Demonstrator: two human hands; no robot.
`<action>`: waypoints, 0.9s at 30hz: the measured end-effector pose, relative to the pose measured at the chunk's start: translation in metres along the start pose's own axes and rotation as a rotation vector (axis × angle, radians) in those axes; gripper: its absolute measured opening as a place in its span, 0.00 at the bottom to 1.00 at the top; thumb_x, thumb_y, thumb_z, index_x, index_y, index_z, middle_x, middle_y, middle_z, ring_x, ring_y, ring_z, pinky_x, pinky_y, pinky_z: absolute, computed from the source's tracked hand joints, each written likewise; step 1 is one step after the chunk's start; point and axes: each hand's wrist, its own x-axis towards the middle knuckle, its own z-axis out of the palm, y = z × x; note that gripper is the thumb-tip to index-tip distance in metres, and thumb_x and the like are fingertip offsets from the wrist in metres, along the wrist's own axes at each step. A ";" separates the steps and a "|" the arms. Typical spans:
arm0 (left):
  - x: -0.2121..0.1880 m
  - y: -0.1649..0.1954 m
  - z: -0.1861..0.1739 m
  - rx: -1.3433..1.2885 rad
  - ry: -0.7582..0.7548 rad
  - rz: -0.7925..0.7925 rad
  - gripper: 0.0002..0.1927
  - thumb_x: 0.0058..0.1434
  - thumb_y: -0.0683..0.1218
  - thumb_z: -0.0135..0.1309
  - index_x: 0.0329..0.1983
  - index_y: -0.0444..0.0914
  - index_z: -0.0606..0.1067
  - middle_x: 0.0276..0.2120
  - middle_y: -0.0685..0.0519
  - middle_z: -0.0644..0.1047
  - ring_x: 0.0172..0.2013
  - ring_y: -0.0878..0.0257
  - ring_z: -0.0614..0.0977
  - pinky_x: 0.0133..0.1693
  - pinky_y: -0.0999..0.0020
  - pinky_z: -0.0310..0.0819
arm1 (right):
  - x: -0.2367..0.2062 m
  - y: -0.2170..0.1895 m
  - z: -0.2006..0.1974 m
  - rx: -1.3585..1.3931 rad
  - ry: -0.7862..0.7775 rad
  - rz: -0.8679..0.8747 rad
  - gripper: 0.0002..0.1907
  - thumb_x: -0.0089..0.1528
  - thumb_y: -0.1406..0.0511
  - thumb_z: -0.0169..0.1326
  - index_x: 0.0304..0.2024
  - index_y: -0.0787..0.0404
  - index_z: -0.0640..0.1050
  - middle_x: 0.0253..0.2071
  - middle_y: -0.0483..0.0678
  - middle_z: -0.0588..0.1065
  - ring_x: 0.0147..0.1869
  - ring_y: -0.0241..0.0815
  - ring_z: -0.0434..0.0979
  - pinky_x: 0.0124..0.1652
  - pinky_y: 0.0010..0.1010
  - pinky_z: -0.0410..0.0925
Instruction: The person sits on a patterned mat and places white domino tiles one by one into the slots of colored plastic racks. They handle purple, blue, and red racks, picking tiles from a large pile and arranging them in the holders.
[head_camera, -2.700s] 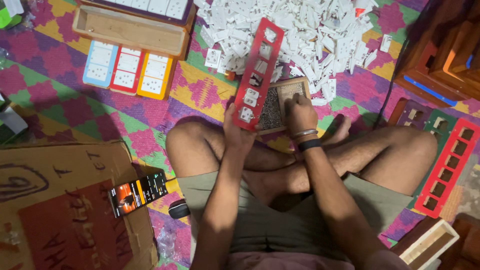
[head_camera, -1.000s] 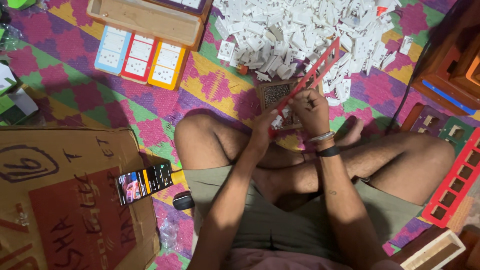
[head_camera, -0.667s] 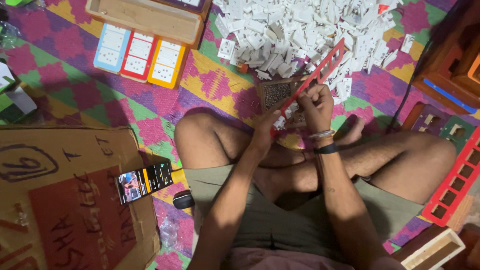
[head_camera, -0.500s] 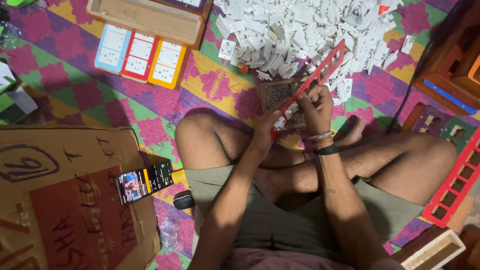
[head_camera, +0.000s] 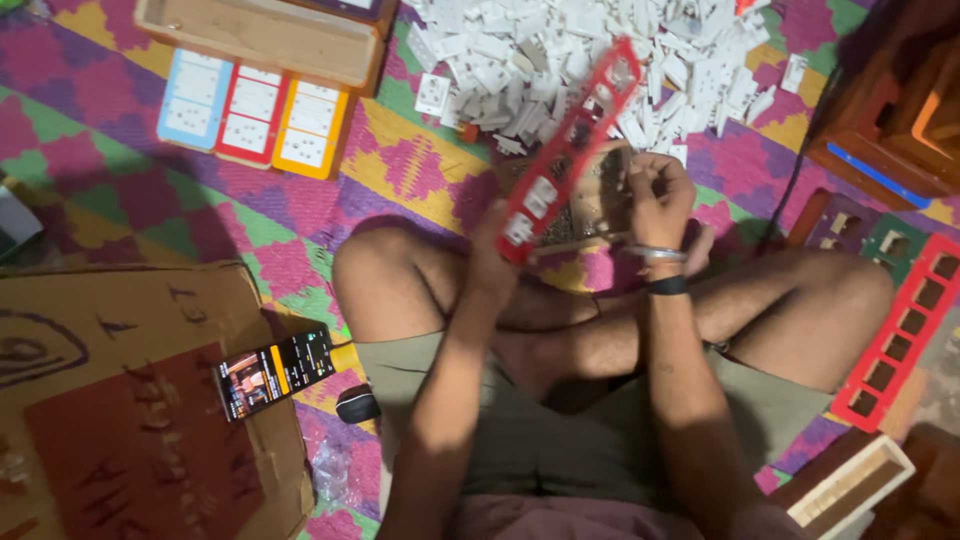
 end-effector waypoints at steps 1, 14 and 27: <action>0.000 0.005 -0.003 -0.012 0.025 0.011 0.18 0.70 0.60 0.46 0.47 0.43 0.74 0.31 0.56 0.79 0.28 0.66 0.80 0.22 0.69 0.73 | 0.001 0.001 -0.008 -0.187 0.023 -0.072 0.05 0.71 0.71 0.54 0.46 0.63 0.80 0.35 0.51 0.77 0.33 0.37 0.73 0.34 0.28 0.65; -0.003 0.019 0.001 -0.084 0.035 0.034 0.18 0.69 0.59 0.48 0.50 0.42 0.73 0.32 0.56 0.79 0.26 0.66 0.79 0.21 0.70 0.73 | -0.018 -0.011 0.029 -1.026 -0.132 -0.543 0.05 0.60 0.66 0.59 0.38 0.53 0.84 0.42 0.49 0.79 0.46 0.55 0.80 0.41 0.45 0.72; -0.003 0.005 0.008 0.203 0.055 0.125 0.15 0.68 0.55 0.48 0.51 0.43 0.68 0.36 0.55 0.77 0.29 0.68 0.80 0.19 0.71 0.74 | -0.019 -0.009 0.016 -0.088 -0.356 -0.087 0.05 0.65 0.72 0.63 0.43 0.62 0.83 0.40 0.44 0.78 0.36 0.33 0.75 0.34 0.25 0.69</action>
